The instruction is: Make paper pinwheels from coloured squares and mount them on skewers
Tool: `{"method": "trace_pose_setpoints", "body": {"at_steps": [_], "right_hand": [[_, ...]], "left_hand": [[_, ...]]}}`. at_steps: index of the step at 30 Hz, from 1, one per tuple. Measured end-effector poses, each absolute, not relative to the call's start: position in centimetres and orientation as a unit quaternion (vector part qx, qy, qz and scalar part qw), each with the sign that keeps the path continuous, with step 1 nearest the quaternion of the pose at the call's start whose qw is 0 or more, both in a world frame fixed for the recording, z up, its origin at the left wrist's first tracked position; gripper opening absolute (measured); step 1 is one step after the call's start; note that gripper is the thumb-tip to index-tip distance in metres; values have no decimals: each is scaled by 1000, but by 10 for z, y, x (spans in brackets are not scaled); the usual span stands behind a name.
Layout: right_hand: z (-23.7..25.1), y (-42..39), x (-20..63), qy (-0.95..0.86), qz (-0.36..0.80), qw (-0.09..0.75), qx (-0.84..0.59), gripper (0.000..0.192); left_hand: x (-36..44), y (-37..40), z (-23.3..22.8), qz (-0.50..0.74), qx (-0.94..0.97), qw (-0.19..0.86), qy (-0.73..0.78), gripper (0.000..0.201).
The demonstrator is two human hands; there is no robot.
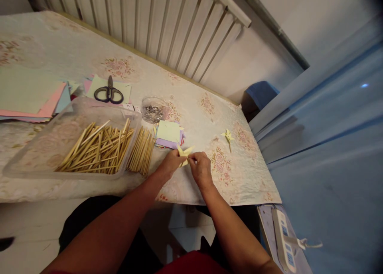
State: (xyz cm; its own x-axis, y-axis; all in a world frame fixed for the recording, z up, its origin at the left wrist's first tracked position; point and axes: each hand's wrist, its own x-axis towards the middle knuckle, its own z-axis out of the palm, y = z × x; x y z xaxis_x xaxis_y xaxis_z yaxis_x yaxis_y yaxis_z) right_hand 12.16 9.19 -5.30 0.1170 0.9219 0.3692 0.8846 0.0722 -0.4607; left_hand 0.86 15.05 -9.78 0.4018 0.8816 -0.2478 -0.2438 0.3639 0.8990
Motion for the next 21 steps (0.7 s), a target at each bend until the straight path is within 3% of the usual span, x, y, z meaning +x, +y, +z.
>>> {"method": "trace_pose_setpoints", "body": {"at_steps": [21], "right_hand": [[-52,92,128,-673,51,302,-673,11]], "left_hand": [[7,149,-96,385,414,737,370,25]]}}
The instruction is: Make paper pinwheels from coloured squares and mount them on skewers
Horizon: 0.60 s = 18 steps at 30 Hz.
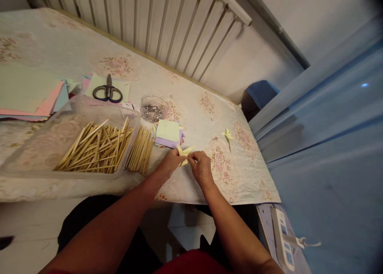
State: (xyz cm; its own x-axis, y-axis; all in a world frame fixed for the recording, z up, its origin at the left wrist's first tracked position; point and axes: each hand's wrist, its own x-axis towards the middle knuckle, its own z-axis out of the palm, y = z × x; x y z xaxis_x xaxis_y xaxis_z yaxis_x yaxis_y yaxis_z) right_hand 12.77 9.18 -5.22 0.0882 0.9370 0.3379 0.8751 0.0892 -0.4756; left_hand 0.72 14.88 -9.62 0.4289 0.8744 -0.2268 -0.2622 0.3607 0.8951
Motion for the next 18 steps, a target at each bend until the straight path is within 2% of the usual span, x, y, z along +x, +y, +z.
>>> {"method": "trace_pose_setpoints", "body": {"at_steps": [18], "right_hand": [[-54,92,128,-666,54,306,-679,11]], "left_hand": [[9,151,-97,382,408,742,370,26]]}}
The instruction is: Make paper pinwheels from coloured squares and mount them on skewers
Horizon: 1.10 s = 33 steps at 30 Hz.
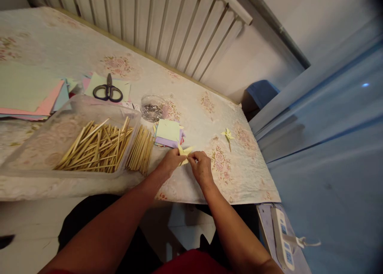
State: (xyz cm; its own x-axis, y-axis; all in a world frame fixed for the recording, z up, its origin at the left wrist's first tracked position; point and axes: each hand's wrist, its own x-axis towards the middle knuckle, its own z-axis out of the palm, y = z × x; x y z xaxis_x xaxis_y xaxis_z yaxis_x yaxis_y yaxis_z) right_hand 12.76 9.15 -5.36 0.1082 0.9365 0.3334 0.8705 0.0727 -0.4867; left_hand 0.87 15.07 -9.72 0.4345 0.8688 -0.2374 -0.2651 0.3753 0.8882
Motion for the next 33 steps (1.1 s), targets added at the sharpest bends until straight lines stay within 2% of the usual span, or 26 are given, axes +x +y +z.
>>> {"method": "trace_pose_setpoints", "body": {"at_steps": [6,14,16,20,22,24,29,33], "right_hand": [[-52,92,127,-670,54,281,-685,12],[-34,97,126,-738,3,168,-653,17],[-36,99,126,-737,19,188,-649,17],[-54,100,127,-633,125,307,-700,16],[-60,100,127,-578,174,336,-723,16],[-61,99,126,-585,170,331,-721,15],[-50,97,125,-716,53,248,-651,18],[-54,97,126,-681,73,284,-671,16]], "left_hand": [[9,150,-98,380,417,732,383,22],[8,148,-97,385,476,670,420,12],[8,148,-95,388,492,652,427,10],[6,147,-89,378,539,606,446,5],[6,147,-87,360,563,590,453,5],[6,146,-86,344,579,579,460,6],[7,148,-88,334,592,563,470,4],[8,150,-92,336,594,560,470,4]]}}
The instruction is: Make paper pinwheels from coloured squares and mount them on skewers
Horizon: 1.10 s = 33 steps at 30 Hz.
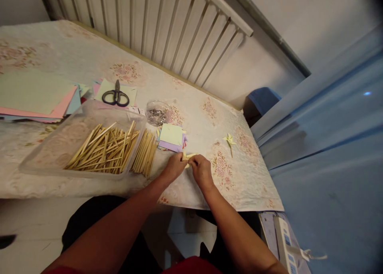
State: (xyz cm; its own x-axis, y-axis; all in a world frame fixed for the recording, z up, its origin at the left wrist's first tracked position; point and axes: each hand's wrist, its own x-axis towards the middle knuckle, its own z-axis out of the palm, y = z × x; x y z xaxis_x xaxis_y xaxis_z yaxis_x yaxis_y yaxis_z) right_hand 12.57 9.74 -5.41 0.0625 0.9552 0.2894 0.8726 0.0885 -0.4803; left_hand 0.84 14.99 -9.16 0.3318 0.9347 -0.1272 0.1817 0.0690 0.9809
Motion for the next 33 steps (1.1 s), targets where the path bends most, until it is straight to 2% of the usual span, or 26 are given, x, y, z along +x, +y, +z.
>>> {"method": "trace_pose_setpoints", "body": {"at_steps": [8,14,17,22,25,31,33], "right_hand": [[-67,102,123,-515,223,375,-738,13],[-52,100,135,-687,130,295,-651,13],[-52,99,136,-693,126,299,-644,13],[-69,100,129,-521,257,391,-714,13],[-71,101,129,-486,296,399,-719,13],[-52,105,135,-638,157,320,-682,15],[-50,105,134,-638,160,324,-680,15]], "left_hand": [[7,151,-94,346,591,562,464,7],[7,150,-92,332,612,546,466,7],[7,150,-92,336,612,553,455,9],[6,150,-91,328,614,553,457,14],[5,150,-90,325,613,552,462,16],[6,151,-87,335,590,577,454,18],[5,151,-86,339,585,576,459,18]]}}
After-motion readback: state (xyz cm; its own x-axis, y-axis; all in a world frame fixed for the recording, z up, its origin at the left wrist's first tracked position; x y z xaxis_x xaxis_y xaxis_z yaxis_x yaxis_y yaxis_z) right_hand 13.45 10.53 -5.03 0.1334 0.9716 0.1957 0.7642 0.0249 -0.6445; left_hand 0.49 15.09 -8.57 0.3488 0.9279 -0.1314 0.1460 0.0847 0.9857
